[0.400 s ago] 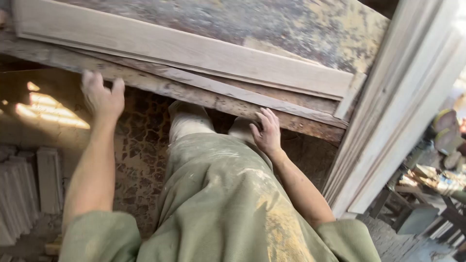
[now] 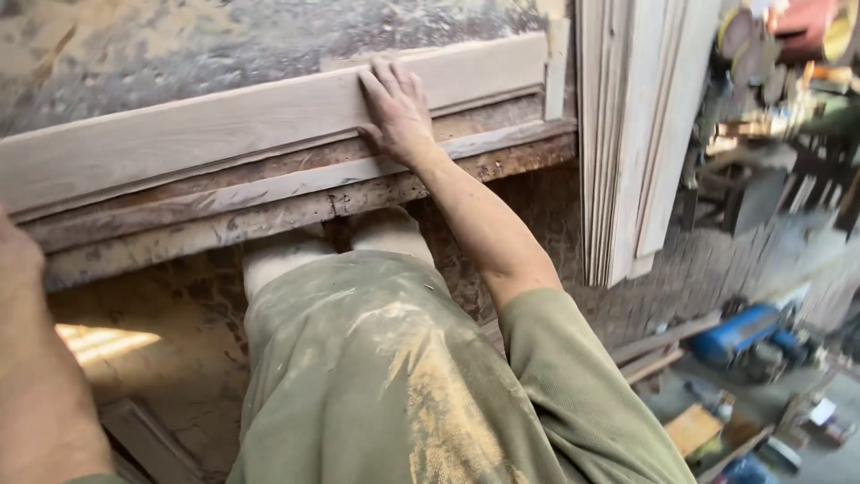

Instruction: Sanding wooden boards using an angle grinder and applying wood filler.

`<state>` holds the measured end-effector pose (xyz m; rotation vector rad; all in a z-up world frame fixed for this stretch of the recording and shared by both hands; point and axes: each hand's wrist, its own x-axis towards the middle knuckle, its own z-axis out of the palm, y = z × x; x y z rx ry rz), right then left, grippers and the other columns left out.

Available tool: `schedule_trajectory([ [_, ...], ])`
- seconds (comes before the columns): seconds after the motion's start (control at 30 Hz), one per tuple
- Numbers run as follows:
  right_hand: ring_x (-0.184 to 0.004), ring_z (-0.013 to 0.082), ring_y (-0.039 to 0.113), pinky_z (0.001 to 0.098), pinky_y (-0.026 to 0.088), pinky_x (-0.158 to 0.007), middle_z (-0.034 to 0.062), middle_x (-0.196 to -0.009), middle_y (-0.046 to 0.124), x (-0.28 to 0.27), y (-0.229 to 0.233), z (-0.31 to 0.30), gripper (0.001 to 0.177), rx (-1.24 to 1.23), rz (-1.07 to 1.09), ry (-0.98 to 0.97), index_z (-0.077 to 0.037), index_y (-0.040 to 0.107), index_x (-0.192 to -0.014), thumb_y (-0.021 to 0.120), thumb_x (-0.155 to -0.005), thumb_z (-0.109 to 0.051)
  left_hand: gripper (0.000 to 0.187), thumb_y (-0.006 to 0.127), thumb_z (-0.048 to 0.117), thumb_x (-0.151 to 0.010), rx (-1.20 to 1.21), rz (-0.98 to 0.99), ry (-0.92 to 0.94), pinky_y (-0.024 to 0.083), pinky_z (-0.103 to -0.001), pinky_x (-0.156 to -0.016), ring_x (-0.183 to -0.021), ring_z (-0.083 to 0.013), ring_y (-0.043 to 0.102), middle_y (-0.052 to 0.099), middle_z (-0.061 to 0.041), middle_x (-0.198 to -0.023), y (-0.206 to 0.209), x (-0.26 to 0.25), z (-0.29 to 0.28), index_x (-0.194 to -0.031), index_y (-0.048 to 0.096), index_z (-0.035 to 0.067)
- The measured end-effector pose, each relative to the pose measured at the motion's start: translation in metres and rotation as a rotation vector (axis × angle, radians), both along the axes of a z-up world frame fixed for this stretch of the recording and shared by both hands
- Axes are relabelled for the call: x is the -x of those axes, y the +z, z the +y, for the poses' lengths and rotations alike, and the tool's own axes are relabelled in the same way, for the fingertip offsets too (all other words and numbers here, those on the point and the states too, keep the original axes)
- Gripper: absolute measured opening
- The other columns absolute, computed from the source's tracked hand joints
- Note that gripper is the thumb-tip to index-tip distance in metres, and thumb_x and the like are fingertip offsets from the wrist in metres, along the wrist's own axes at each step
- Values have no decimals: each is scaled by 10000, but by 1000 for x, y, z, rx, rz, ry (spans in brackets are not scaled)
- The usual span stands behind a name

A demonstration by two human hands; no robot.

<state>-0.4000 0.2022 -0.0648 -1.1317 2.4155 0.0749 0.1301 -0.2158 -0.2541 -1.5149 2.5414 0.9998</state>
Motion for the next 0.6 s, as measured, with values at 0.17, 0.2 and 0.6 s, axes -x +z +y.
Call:
schedule_trajectory([
  [0.17,-1533,254,300,482,224,-1270,50,-1657,344,6,-4,-6,1119,66,32,-67,-170,252,-1595,961,-750,-358,610,228,320,-1327,-69,54,-123,511,-447,-863,-1011,-434,638,651,-333,-1276,-5,46,-43,-1453,538,-190],
  [0.2,-1512,257,337,492,244,-1256,66,-1639,358,3,-3,-5,1121,43,10,-86,-142,281,-1577,970,-718,-353,601,232,311,-1324,-87,61,-146,501,-449,-875,-1023,-433,628,642,-332,-1284,-4,50,-50,-1452,534,-193],
  [0.6,-1499,416,340,572,297,-1219,169,-1594,408,-5,-14,55,839,211,-123,11,-107,381,-1561,832,-863,-224,497,285,201,-1299,-287,210,-242,379,-481,-1030,-1168,-430,506,541,-331,-1382,-3,59,-62,-1444,494,-225],
])
